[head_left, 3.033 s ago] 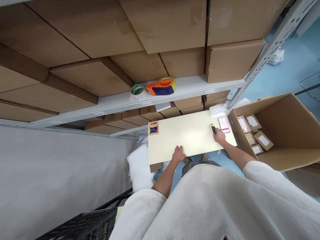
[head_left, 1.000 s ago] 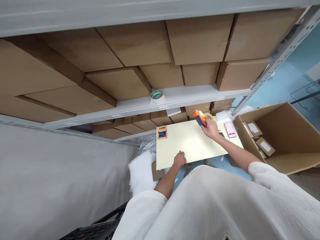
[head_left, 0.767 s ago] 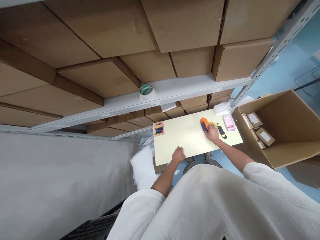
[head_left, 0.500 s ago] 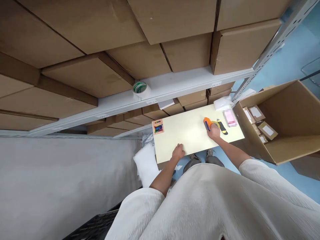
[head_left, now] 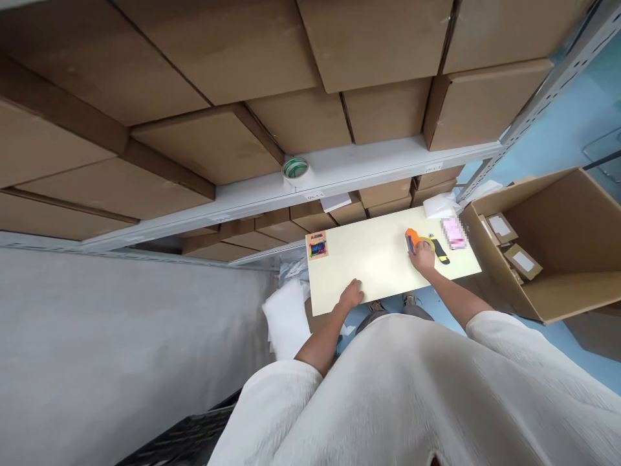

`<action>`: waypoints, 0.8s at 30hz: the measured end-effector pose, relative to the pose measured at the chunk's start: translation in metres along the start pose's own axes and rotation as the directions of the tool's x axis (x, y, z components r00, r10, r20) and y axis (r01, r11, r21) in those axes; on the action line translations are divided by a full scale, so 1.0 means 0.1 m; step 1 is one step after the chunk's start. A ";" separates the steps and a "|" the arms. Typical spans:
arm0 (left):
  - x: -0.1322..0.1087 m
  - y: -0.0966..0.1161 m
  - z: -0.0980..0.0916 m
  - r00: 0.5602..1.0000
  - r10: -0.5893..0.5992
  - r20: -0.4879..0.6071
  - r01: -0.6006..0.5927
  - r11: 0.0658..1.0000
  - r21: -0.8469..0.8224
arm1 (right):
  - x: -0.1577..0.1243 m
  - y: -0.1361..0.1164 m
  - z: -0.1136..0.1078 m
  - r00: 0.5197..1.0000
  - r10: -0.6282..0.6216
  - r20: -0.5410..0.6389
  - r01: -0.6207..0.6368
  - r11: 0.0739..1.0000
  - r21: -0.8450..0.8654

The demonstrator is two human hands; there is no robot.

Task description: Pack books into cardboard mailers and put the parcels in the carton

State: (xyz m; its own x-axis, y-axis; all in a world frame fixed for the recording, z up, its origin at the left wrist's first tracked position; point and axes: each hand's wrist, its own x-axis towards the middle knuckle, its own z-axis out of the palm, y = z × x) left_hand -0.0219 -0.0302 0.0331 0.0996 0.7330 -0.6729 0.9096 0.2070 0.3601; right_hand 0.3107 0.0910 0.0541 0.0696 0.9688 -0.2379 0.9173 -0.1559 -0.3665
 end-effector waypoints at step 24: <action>-0.59 -0.20 0.37 0.789 -0.316 -0.527 -0.031 0.836 -0.548 | -0.25 -1.38 0.07 0.619 -0.668 0.414 0.745 0.666 -0.038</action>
State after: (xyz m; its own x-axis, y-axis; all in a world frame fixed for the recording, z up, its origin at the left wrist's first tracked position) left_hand -0.0306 -0.1016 0.0416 -0.4215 0.8543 -0.3043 0.5364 0.5054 0.6759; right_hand 0.1793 0.0866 0.1047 -0.7318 0.6236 -0.2750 0.6780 0.6249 -0.3871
